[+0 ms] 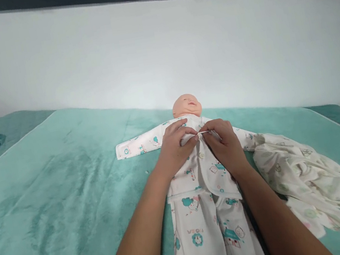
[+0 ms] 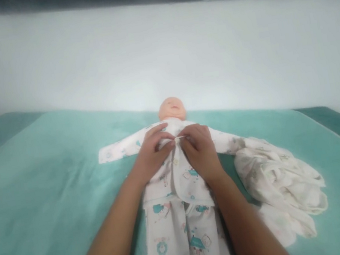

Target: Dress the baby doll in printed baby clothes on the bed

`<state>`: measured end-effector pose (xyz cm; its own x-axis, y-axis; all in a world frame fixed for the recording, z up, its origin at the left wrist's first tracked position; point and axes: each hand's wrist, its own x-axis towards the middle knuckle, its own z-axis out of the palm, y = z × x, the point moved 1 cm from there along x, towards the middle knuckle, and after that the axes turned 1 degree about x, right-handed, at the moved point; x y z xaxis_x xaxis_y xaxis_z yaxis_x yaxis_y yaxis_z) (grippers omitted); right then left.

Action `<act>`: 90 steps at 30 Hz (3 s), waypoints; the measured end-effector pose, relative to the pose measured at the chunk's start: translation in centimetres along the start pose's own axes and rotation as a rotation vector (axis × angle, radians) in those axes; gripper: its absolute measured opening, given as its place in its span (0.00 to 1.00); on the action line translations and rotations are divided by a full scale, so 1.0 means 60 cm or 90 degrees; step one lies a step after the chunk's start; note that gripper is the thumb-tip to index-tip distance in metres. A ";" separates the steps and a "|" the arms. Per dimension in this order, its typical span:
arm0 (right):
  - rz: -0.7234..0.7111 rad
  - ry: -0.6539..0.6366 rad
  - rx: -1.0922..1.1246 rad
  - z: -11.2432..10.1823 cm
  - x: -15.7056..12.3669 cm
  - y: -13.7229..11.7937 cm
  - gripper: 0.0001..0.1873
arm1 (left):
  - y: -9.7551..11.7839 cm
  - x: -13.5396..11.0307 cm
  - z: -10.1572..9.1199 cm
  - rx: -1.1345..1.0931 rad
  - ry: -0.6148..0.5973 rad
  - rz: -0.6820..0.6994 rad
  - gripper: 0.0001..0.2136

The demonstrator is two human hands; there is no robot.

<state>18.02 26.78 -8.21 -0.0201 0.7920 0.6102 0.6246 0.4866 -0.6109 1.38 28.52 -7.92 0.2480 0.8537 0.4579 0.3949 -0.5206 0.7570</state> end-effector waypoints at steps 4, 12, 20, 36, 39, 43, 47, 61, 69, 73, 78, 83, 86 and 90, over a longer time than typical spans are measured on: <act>0.060 0.005 0.081 -0.001 -0.012 0.002 0.05 | 0.002 0.003 0.002 0.006 -0.002 -0.005 0.04; 0.047 -0.014 0.168 0.002 -0.001 0.026 0.07 | 0.002 0.005 0.003 0.001 0.008 0.004 0.04; 0.004 -0.037 0.176 0.001 0.001 0.021 0.07 | 0.002 0.006 0.003 0.009 0.004 0.019 0.04; -0.014 -0.073 0.187 -0.012 -0.009 0.007 0.11 | 0.013 -0.002 -0.045 -0.099 -0.190 -0.011 0.15; -0.066 -0.082 0.150 -0.019 -0.012 -0.001 0.19 | 0.020 -0.003 -0.059 -0.110 -0.244 -0.009 0.20; -0.125 -0.096 0.084 -0.026 -0.012 -0.012 0.12 | 0.026 -0.005 -0.063 -0.088 -0.268 -0.017 0.21; -0.129 -0.128 0.063 -0.028 -0.011 -0.019 0.08 | 0.025 -0.006 -0.062 -0.057 -0.317 -0.019 0.10; -0.021 -0.227 0.169 -0.036 -0.015 -0.009 0.03 | 0.019 -0.005 -0.052 -0.004 -0.293 0.018 0.06; -0.032 -0.170 0.175 -0.025 -0.015 -0.013 0.05 | 0.020 -0.005 -0.031 -0.007 -0.217 0.029 0.06; -0.045 -0.149 0.182 -0.021 -0.016 -0.012 0.04 | 0.023 -0.005 -0.025 0.001 -0.193 0.038 0.07; -0.032 -0.134 0.218 -0.017 -0.016 -0.005 0.03 | 0.025 -0.006 -0.025 -0.011 -0.175 0.045 0.07; 0.019 -0.185 0.281 -0.022 -0.016 0.004 0.07 | 0.027 -0.008 -0.026 -0.027 -0.171 0.054 0.09; 0.046 -0.206 0.311 -0.028 -0.016 0.005 0.09 | 0.027 -0.007 -0.027 -0.033 -0.175 0.043 0.09; 0.065 -0.213 0.344 -0.032 -0.015 0.005 0.11 | 0.023 -0.003 -0.028 -0.073 -0.180 0.036 0.09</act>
<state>19.71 25.47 -7.98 -0.2782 0.8739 0.3986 0.1560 0.4506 -0.8790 0.39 27.63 -6.16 0.5092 0.7791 0.3658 0.2745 -0.5498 0.7889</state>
